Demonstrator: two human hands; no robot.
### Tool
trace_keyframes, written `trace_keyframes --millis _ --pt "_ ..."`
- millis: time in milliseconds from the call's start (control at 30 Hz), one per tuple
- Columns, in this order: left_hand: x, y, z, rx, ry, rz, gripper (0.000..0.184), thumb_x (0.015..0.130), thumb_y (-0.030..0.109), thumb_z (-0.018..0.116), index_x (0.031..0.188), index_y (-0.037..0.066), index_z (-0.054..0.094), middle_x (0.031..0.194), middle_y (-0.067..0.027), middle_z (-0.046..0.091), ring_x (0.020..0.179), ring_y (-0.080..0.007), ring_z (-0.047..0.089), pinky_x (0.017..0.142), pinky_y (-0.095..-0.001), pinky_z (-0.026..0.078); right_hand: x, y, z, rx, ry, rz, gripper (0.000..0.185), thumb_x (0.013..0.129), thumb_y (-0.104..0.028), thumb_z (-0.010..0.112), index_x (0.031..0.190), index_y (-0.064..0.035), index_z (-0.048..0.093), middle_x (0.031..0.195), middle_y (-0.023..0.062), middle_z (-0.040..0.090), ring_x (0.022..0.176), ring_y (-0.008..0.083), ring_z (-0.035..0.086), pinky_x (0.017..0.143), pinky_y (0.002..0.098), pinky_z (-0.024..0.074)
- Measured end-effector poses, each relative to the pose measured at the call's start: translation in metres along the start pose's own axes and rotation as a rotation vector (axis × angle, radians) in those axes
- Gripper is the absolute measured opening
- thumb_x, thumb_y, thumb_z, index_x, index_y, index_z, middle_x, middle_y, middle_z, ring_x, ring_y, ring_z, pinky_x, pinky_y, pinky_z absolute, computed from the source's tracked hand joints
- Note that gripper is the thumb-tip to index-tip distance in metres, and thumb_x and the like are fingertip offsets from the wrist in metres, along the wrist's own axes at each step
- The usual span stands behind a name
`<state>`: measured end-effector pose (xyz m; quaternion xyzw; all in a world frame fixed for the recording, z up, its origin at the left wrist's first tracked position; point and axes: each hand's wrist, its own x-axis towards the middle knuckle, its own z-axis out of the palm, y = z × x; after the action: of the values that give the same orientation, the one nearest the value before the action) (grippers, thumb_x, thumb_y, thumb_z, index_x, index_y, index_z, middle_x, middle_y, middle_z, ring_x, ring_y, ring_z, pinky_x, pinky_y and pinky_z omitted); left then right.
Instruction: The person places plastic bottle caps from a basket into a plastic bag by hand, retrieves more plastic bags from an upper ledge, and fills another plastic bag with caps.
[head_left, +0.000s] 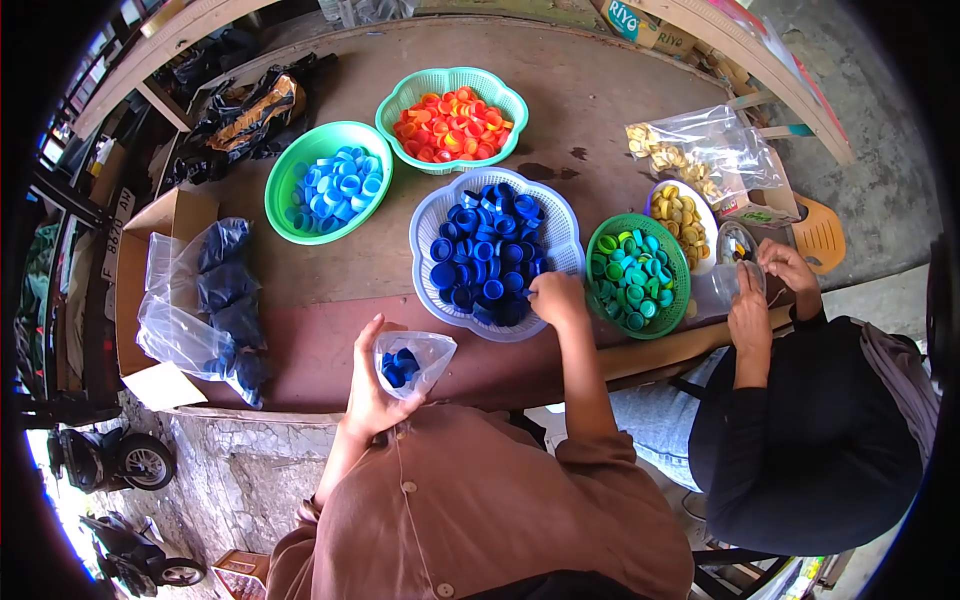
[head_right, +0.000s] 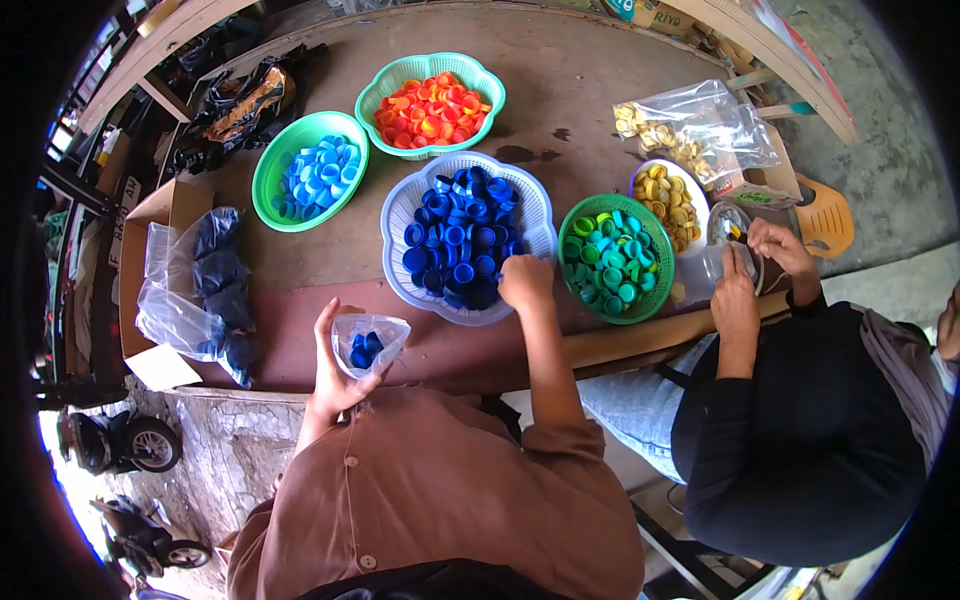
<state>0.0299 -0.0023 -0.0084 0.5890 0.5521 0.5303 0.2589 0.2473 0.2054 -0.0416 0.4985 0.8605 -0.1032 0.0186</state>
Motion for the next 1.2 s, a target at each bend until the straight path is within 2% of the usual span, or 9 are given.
trace_keyframes --millis 67,267,500,633,767,833,967,1067,1200 --pt "-0.002 -0.002 0.001 -0.033 0.006 -0.025 0.098 0.060 0.003 0.075 0.134 0.002 0.011 0.112 -0.0188 0.041 0.096 -0.0269 0.053 0.080 -0.0369 0.046 -0.002 0.011 -0.002 0.391 0.018 0.027 0.020 0.073 -0.022 0.063 0.080 -0.0040 0.067 0.078 0.0198 0.062 0.079 0.0276 0.063 0.069 0.0358 0.0477" --pt "-0.002 -0.001 0.007 -0.078 0.027 -0.085 0.094 0.058 0.006 0.076 0.132 0.002 0.018 0.111 -0.0174 0.046 0.099 -0.0278 0.052 0.086 -0.0376 0.043 -0.016 0.010 -0.015 1.696 -0.126 0.096 0.023 0.085 -0.015 0.057 0.102 0.0018 0.058 0.076 0.0021 0.059 0.067 0.0099 0.054 0.060 0.0213 0.0400" --pt "-0.001 0.002 0.006 -0.046 0.029 -0.086 0.094 0.057 0.006 0.075 0.132 0.002 0.019 0.111 -0.0173 0.046 0.100 -0.0279 0.051 0.086 -0.0375 0.044 -0.030 -0.013 -0.011 2.009 0.050 0.102 0.024 0.086 -0.017 0.057 0.103 -0.0009 0.058 0.074 0.0005 0.057 0.067 0.0085 0.051 0.059 0.0212 0.0366" --pt "-0.001 -0.001 0.006 -0.051 0.013 -0.076 0.094 0.058 0.006 0.075 0.132 0.002 0.019 0.112 -0.0175 0.045 0.099 -0.0277 0.052 0.085 -0.0373 0.044 -0.047 -0.076 -0.039 1.744 0.570 0.216 0.019 0.083 -0.011 0.059 0.098 0.0005 0.058 0.080 0.0019 0.055 0.072 0.0087 0.051 0.065 0.0203 0.0379" --pt "0.000 -0.004 0.008 -0.099 0.000 -0.061 0.095 0.059 0.009 0.075 0.133 0.002 0.016 0.115 -0.0186 0.043 0.099 -0.0276 0.052 0.085 -0.0373 0.044 -0.073 -0.117 -0.067 0.970 0.542 -0.560 0.011 0.070 -0.007 0.062 0.080 -0.0038 0.057 0.078 0.0099 0.058 0.071 0.0232 0.056 0.068 0.0309 0.0379" --pt "0.000 -0.006 0.007 -0.150 -0.007 -0.047 0.095 0.060 0.009 0.075 0.133 0.002 0.016 0.115 -0.0190 0.043 0.100 -0.0278 0.052 0.085 -0.0375 0.044 -0.076 -0.124 -0.062 0.776 0.319 -0.676 0.017 0.070 -0.013 0.066 0.084 -0.0056 0.061 0.085 0.0060 0.061 0.077 0.0223 0.056 0.073 0.0334 0.0375" --pt "-0.002 -0.005 0.006 -0.141 0.013 -0.043 0.094 0.062 0.011 0.075 0.133 0.002 0.015 0.115 -0.0197 0.042 0.100 -0.0284 0.052 0.085 -0.0381 0.044 -0.073 -0.118 -0.064 0.822 0.352 -0.671 0.026 0.072 -0.020 0.069 0.093 -0.0064 0.063 0.090 0.0061 0.061 0.083 0.0232 0.056 0.079 0.0335 0.0378" --pt "-0.001 -0.002 0.005 -0.094 0.005 -0.034 0.095 0.061 0.008 0.075 0.134 0.002 0.013 0.114 -0.0187 0.042 0.098 -0.0272 0.052 0.083 -0.0373 0.044 -0.047 -0.079 -0.053 0.920 0.522 -0.334 0.005 0.075 -0.006 0.060 0.078 -0.0028 0.060 0.076 0.0108 0.059 0.072 0.0272 0.057 0.065 0.0359 0.0448" --pt "-0.001 -0.001 0.006 -0.045 0.010 -0.029 0.095 0.059 0.007 0.075 0.133 0.002 0.016 0.113 -0.0187 0.043 0.099 -0.0284 0.052 0.084 -0.0387 0.045 -0.015 -0.007 -0.014 0.327 0.235 -0.026 0.011 0.068 -0.001 0.061 0.078 -0.0017 0.065 0.079 0.0151 0.063 0.075 0.0302 0.061 0.068 0.0376 0.0491"
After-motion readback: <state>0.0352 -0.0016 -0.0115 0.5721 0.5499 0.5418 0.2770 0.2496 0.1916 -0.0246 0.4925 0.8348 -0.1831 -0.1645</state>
